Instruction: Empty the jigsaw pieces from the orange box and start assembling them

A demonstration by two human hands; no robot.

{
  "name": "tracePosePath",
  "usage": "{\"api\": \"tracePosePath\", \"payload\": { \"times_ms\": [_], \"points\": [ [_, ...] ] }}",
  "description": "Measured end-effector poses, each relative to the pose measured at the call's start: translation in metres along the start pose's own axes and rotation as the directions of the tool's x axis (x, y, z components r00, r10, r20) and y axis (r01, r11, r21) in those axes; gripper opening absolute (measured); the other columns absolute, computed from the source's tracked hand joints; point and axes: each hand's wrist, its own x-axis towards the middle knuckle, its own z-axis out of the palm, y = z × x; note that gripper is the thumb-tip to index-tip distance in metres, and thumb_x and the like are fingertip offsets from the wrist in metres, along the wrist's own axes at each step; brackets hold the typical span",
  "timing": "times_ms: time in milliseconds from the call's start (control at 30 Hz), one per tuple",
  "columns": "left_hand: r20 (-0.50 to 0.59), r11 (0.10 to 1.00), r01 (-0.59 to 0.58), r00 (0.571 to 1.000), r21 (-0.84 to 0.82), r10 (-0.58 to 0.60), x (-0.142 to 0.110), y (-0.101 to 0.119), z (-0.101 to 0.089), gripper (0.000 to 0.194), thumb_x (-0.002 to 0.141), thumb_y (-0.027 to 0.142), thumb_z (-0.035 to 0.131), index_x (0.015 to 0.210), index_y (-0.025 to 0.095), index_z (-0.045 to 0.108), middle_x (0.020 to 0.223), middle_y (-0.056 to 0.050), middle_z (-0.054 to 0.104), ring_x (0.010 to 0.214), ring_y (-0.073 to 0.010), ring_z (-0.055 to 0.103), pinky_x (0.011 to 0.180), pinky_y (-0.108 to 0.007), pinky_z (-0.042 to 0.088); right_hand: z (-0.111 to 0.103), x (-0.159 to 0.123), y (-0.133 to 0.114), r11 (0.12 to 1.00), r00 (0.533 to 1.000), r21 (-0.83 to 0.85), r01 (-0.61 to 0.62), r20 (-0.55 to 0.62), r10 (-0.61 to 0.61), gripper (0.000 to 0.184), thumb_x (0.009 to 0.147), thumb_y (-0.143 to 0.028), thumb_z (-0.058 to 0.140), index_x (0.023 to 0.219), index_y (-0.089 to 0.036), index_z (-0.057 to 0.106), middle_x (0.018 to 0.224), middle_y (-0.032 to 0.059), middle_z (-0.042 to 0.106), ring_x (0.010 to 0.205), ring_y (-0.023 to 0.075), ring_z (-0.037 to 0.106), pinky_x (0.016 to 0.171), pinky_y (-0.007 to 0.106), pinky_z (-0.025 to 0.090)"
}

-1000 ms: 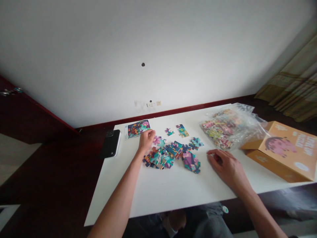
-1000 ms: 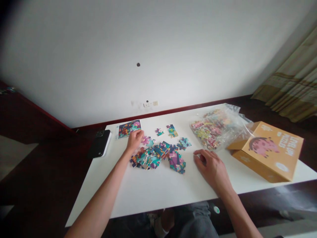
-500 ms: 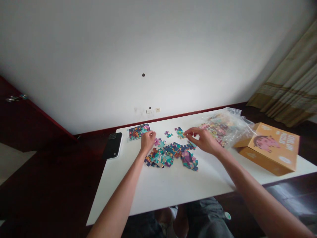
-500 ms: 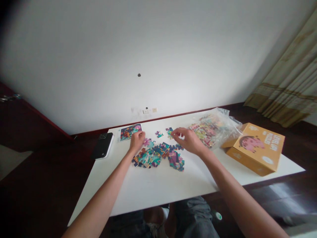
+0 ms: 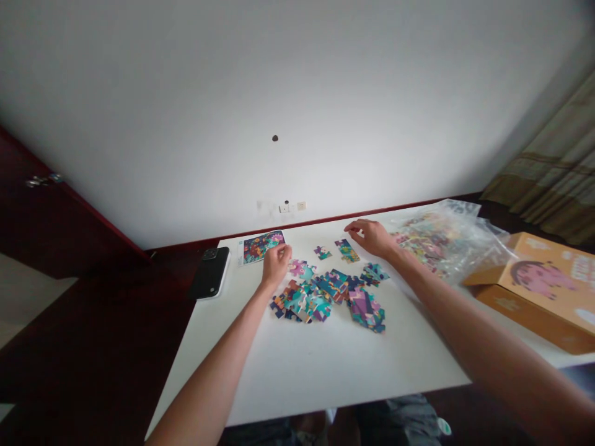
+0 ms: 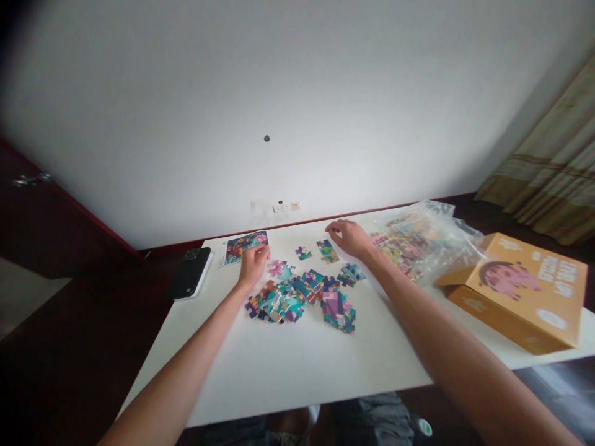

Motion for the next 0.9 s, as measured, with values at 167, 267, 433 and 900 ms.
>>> {"api": "tracePosePath", "payload": {
  "times_ms": [167, 267, 433, 900],
  "points": [
    [-0.001, 0.997, -0.051, 0.999, 0.055, 0.052, -0.002, 0.010, -0.009, 0.037, 0.090, 0.041, 0.051, 0.058, 0.021, 0.050, 0.054, 0.002, 0.048, 0.053, -0.0133, 0.045, 0.054, -0.026, 0.031, 0.001, 0.001, -0.013, 1.000, 0.999, 0.016, -0.004, 0.040, 0.003, 0.027, 0.096, -0.022, 0.053, 0.108, -0.018, 0.077, 0.108, 0.0078, 0.077, 0.095, 0.0221, 0.071, 0.088, 0.033, 0.053],
    [0.220, 0.950, -0.147, 0.972, 0.276, 0.087, -0.003, 0.016, -0.023, 0.031, 0.091, 0.044, 0.057, 0.074, 0.021, 0.069, 0.049, 0.004, 0.047, 0.047, -0.0138, 0.045, 0.055, -0.027, 0.030, 0.004, 0.000, -0.019, 1.000, 0.998, 0.024, 0.000, 0.065, -0.002, 0.024, 0.095, -0.020, 0.056, 0.107, -0.018, 0.077, 0.106, 0.0078, 0.077, 0.097, 0.0235, 0.071, 0.090, 0.035, 0.053],
    [0.492, 0.859, -0.239, 0.871, 0.453, -0.017, 0.002, 0.014, -0.043, 0.057, 0.087, 0.056, 0.068, 0.135, 0.025, 0.069, 0.062, 0.001, 0.062, 0.061, -0.0198, 0.059, 0.062, -0.028, 0.038, 0.007, -0.001, -0.020, 0.999, 0.998, 0.046, 0.030, 0.048, -0.032, 0.023, 0.094, -0.020, 0.057, 0.104, -0.019, 0.077, 0.104, 0.0073, 0.078, 0.095, 0.0224, 0.071, 0.089, 0.033, 0.054],
    [0.263, 0.993, 0.061, 0.964, -0.105, -0.032, 0.004, 0.010, -0.021, 0.038, 0.085, 0.056, 0.069, 0.084, 0.018, 0.059, 0.064, 0.003, 0.058, 0.052, -0.0111, 0.048, 0.052, -0.023, 0.035, 0.013, 0.004, -0.030, 0.859, 0.956, 0.484, -0.168, -0.133, 0.262, 0.035, 0.093, -0.042, 0.062, 0.116, -0.017, 0.071, 0.089, 0.0050, 0.072, 0.082, 0.0176, 0.067, 0.071, 0.028, 0.055]
  ]
}}
